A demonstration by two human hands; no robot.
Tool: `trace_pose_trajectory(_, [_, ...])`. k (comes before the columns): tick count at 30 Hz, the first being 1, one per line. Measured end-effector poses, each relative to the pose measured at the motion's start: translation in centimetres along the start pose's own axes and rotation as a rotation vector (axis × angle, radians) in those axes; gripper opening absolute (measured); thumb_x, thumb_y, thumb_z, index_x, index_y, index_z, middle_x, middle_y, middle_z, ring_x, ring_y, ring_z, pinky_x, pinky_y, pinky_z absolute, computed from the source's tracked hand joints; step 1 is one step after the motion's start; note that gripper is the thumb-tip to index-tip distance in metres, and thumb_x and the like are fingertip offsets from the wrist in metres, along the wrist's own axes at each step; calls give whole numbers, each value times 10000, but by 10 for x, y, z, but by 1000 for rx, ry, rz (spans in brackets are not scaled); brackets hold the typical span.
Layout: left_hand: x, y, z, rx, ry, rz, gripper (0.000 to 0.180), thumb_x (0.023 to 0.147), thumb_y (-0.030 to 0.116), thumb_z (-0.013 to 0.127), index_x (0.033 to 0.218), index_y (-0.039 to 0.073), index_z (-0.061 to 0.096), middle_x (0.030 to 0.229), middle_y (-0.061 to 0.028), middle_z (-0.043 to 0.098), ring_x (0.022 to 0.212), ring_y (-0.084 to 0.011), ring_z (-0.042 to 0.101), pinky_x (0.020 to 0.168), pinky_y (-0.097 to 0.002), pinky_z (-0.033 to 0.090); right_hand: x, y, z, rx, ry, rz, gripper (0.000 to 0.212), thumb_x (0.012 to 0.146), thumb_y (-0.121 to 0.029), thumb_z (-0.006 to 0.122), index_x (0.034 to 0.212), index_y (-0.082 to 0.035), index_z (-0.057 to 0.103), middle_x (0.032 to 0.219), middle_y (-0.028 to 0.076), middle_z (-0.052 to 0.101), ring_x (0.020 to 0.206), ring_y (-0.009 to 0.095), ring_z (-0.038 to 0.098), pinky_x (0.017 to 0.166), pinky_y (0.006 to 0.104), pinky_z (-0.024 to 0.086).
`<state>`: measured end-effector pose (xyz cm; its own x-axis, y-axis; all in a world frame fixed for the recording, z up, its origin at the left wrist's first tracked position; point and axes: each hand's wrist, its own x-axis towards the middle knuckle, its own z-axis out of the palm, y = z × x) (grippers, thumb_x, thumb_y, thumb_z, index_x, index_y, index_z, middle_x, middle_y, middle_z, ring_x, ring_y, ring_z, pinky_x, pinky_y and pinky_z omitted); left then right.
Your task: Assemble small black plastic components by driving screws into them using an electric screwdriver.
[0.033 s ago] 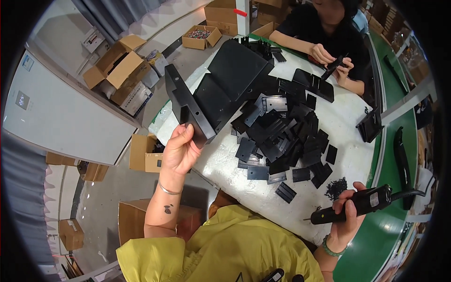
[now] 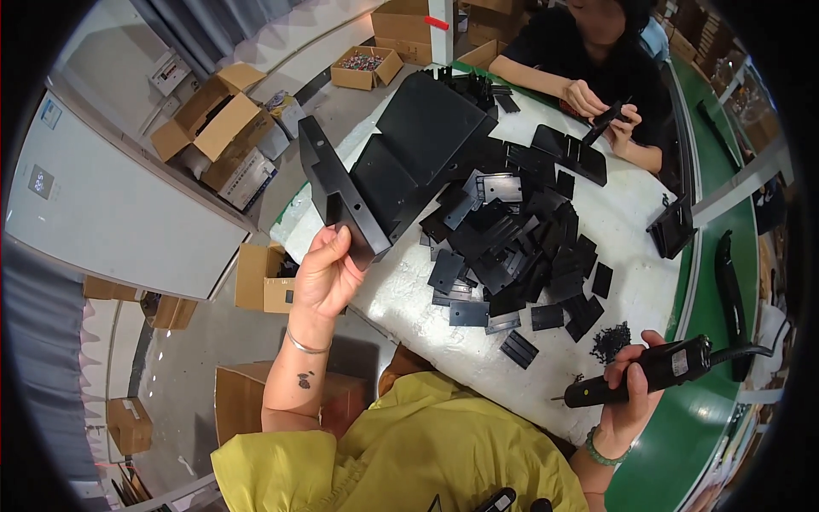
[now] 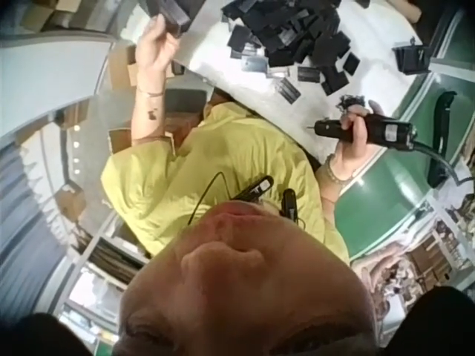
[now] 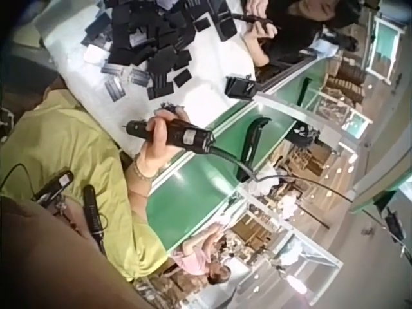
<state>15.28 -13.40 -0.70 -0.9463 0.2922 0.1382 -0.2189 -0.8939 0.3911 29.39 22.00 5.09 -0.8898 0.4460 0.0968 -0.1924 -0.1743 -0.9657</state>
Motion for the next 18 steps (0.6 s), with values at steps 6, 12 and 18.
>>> trace_pose_trajectory(6, [-29, 8, -19, 8, -39, 93, 107, 893, 51, 503, 961, -14, 553, 980, -105, 613, 924, -202, 605, 878, -344, 493, -2, 2, 7, 11, -82, 45, 526, 761, -127, 631, 1207, 7, 387, 842, 67, 554, 578, 95, 451, 545, 216, 373])
trace_pose_trajectory(12, [-72, 21, -50, 86, 509, 563, 343, 830, 53, 616, 1142, -14, 491, 1149, -88, 559, 1052, -206, 544, 947, -350, 420, 10, 2, -12, -40, -150, -37, 412, 873, -141, 515, 1241, 8, 407, 890, 41, 514, 642, 78, 411, 597, 221, 356])
trace_pose_trajectory(18, [-308, 49, -132, -116, 1265, 1137, 248, 825, 86, 630, 1060, 61, 557, 1053, -37, 601, 1018, -178, 539, 921, -370, 402, 41, 2, 16, -235, -305, -52, 354, 911, -154, 467, 1228, 4, 464, 951, 34, 524, 688, 78, 413, 660, 214, 344])
